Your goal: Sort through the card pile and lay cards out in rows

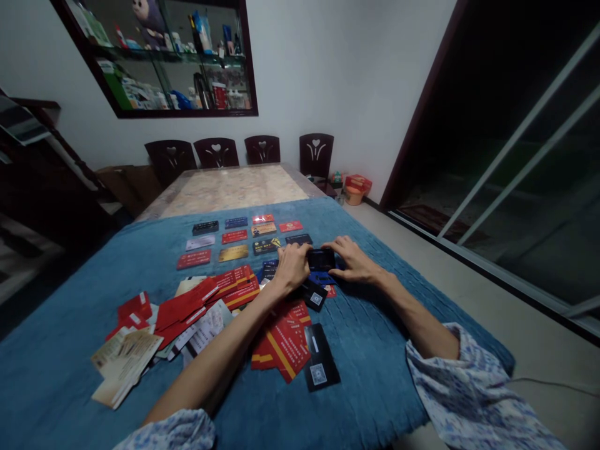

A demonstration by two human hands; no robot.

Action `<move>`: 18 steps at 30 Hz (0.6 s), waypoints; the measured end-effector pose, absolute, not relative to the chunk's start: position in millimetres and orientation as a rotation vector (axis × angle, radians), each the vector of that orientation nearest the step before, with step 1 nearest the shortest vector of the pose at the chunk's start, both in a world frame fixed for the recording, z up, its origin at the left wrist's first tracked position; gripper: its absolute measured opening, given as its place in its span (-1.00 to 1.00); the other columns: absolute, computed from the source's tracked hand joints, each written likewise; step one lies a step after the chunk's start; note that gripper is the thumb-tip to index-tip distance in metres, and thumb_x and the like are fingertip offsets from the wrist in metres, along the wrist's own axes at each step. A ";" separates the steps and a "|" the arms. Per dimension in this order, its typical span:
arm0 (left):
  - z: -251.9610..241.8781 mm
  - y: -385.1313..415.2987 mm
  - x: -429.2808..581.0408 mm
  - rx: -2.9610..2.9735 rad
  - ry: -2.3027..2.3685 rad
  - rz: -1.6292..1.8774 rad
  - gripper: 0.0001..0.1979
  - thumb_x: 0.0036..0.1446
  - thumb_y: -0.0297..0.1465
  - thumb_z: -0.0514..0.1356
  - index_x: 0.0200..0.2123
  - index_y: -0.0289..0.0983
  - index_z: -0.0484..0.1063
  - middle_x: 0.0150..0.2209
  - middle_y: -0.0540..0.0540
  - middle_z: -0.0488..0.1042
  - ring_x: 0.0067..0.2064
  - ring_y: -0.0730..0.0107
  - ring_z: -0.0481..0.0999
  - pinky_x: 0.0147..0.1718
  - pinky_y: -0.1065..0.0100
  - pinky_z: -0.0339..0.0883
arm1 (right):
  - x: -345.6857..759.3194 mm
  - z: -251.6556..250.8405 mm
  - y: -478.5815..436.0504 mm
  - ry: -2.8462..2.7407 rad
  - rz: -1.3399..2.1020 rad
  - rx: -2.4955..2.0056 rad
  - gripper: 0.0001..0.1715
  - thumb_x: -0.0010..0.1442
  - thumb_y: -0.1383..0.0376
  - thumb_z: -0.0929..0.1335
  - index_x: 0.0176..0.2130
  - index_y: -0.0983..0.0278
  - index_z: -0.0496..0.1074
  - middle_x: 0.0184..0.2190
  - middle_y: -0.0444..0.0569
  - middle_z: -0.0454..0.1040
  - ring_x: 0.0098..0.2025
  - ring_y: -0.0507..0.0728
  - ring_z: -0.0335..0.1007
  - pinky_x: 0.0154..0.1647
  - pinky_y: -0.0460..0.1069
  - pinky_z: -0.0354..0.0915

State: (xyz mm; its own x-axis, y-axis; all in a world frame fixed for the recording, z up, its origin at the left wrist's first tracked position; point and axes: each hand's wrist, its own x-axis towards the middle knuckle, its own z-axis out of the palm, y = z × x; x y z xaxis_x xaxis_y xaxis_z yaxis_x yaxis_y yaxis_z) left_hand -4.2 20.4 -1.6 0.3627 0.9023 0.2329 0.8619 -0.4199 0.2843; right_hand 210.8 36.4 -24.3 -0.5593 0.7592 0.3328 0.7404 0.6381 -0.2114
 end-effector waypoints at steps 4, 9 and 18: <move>-1.2 21.2 -5.1 2.519 1.607 0.560 -0.60 0.20 -0.48 0.06 0.09 -0.23 0.43 -0.08 -0.21 0.47 0.02 0.09 0.41 0.02 0.09 0.18 | 211.6 -25.5 37.8 -2.464 0.054 -1.167 -0.33 0.13 0.10 0.41 0.19 0.23 0.32 -0.07 0.13 0.33 -0.02 0.31 0.17 -0.03 0.19 0.23; -1.1 21.6 -7.9 2.593 1.568 0.472 -0.54 0.13 -0.33 0.19 0.12 -0.24 0.36 -0.03 -0.23 0.43 0.05 0.05 0.37 0.04 0.04 0.16 | 215.1 -28.1 40.9 -2.468 0.046 -1.146 -0.33 0.17 0.12 0.40 0.22 0.22 0.31 -0.03 0.15 0.34 0.01 0.32 0.19 -0.02 0.20 0.23; 5.7 20.2 -12.0 2.752 1.578 0.280 -0.60 0.14 -0.35 0.18 0.05 -0.32 0.32 0.02 -0.31 0.41 0.09 -0.04 0.33 0.07 -0.07 0.15 | 215.7 -28.7 42.4 -2.470 -0.022 -1.142 -0.37 0.21 0.08 0.37 0.22 0.21 0.34 0.02 0.20 0.40 0.03 0.35 0.21 -0.03 0.25 0.25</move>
State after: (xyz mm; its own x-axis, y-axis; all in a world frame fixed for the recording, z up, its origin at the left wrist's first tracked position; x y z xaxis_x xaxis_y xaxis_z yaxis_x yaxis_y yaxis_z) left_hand -12.0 20.2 5.7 0.4938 0.8522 0.1730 0.8597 -0.5083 0.0504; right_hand 215.7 42.4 -28.7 -0.5762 0.7253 0.3768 0.7318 0.6631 -0.1573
